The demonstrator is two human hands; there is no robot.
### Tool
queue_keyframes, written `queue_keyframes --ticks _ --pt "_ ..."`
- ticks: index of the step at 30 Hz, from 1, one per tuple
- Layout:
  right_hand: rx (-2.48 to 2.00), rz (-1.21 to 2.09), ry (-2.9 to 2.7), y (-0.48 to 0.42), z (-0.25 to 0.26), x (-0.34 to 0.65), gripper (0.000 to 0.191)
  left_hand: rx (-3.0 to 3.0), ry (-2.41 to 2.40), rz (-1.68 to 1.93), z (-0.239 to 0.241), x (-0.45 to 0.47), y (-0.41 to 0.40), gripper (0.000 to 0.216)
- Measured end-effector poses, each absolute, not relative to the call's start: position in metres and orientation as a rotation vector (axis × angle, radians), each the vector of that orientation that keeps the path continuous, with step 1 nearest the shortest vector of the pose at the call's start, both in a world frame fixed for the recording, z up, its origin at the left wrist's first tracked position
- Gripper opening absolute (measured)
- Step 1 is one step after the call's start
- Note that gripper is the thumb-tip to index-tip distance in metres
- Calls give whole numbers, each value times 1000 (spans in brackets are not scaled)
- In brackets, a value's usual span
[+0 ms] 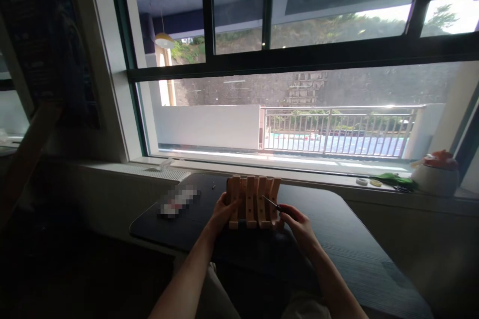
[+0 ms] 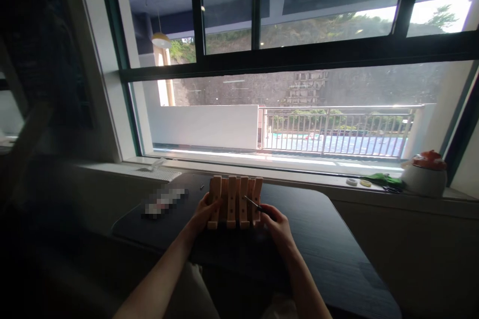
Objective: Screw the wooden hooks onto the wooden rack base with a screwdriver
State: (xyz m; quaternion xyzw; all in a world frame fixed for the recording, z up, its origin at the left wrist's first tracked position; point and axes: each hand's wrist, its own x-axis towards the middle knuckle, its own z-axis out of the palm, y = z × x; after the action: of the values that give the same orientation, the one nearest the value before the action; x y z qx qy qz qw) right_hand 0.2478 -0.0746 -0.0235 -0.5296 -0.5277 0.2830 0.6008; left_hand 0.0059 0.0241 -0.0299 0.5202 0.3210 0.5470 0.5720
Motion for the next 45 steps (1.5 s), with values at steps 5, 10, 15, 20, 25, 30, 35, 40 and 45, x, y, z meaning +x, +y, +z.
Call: queue_keyframes --ticks 5,10,15,20,25,30,35,40,45 --pt "-1339 406 -1219 -67 -36 248 41 1269 823 1497 -29 0 28 52" --pt "-1382 289 -1282 -64 -42 244 37 1319 941 1574 -30 6 35 57" --pt "-1424 216 -1261 -52 -41 243 37 1331 1029 1558 -34 11 46 53" --pt "-1462 189 -1269 -51 -42 245 37 1362 1001 1533 -36 6 45 49" --pt "-1529 152 -1272 -61 -42 245 42 1356 999 1513 -36 6 43 53" --pt "-1522 140 -1317 -66 -37 242 40 1367 980 1501 -39 5 44 55" --pt "-1536 115 -1328 -69 -35 240 37 1379 989 1495 -41 3 45 54" --pt "-1535 89 -1360 -71 -35 239 35 1386 1018 1483 -41 2 45 58" --pt "-1573 11 -1370 -71 -37 238 30 1417 1036 1467 -40 3 46 57"
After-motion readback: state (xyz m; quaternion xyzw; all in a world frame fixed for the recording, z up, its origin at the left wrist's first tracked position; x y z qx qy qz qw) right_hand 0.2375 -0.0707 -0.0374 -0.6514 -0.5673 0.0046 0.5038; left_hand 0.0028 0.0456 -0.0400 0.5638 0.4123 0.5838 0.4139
